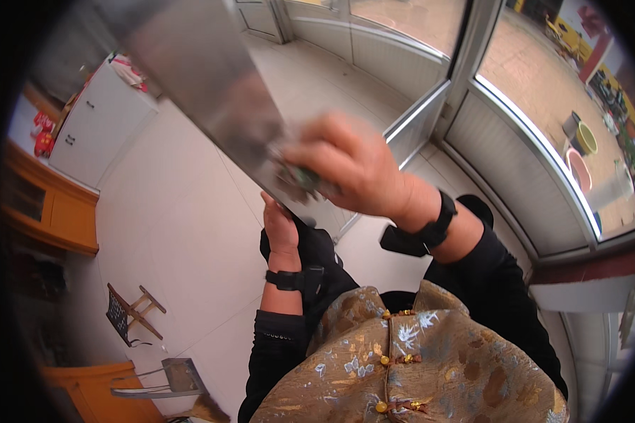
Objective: The person wipes the metal frame and glass of a large door with a cloth. They hold the door with one hand while wiping with the other, moving along the vertical and horizontal edges and the glass surface.
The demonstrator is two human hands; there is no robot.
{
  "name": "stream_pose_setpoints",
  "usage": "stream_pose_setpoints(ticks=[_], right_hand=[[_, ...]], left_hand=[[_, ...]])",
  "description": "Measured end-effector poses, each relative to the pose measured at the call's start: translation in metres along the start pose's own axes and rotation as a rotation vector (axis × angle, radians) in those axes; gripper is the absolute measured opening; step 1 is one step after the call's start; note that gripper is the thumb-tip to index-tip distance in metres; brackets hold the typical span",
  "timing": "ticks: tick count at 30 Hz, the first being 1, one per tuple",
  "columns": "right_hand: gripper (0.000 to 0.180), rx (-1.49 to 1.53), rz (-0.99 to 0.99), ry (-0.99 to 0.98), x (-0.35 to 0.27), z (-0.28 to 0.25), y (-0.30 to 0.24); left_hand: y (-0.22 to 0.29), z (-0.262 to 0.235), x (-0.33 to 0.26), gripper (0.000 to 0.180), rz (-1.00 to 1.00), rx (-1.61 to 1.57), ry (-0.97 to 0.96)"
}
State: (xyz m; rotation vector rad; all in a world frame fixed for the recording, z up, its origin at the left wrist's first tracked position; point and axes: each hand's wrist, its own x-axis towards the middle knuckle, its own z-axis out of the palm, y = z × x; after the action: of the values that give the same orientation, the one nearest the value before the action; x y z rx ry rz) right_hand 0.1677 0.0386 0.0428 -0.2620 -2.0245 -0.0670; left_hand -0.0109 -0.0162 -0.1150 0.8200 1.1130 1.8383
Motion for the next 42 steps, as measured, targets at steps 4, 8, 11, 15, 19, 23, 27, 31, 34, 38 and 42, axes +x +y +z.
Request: stream_pose_setpoints(ticks=[4, 8, 11, 15, 19, 23, 27, 31, 34, 38, 42], right_hand=[[0.035, 0.086, -0.057, 0.598, 0.096, 0.011, 0.001], [0.027, -0.154, -0.079, 0.643, 0.093, 0.041, -0.009], [0.025, -0.185, -0.099, 0.495, 0.047, 0.055, -0.006], [0.027, -0.164, -0.091, 0.241, -0.025, 0.070, -0.002], [0.024, -0.073, -0.056, 0.028, -0.096, 0.089, 0.004], [0.022, -0.072, 0.034, -0.179, -0.156, 0.103, 0.005], [0.018, -0.106, 0.075, -0.335, -0.179, 0.101, 0.004], [0.020, -0.089, 0.179, -0.533, -0.149, 0.077, -0.010], [0.026, -0.064, 0.055, 0.003, -0.079, 0.057, -0.017], [0.026, -0.125, -0.071, 0.517, 0.040, 0.041, -0.008], [0.022, -0.153, -0.097, 0.509, 0.069, 0.037, -0.005]], left_hand=[[-0.011, -0.003, 0.006, 0.054, -0.063, -0.140, -0.052], [-0.016, -0.010, 0.007, 0.054, 0.030, -0.020, -0.125], [-0.011, -0.013, 0.002, 0.052, 0.073, 0.189, -0.185], [-0.014, -0.004, -0.003, 0.047, 0.134, 0.229, -0.139], [-0.014, -0.007, -0.006, 0.047, 0.060, 0.108, -0.125], [-0.017, -0.008, 0.000, 0.050, 0.029, -0.027, -0.022], [-0.020, -0.005, 0.002, 0.058, 0.061, -0.001, 0.021], [-0.018, -0.003, 0.002, 0.057, 0.081, 0.012, -0.023], [-0.018, -0.005, -0.004, 0.058, -0.018, -0.114, -0.077], [-0.016, -0.002, -0.003, 0.057, 0.121, 0.118, -0.156], [-0.009, 0.004, 0.005, 0.060, 0.052, 0.023, -0.064]])
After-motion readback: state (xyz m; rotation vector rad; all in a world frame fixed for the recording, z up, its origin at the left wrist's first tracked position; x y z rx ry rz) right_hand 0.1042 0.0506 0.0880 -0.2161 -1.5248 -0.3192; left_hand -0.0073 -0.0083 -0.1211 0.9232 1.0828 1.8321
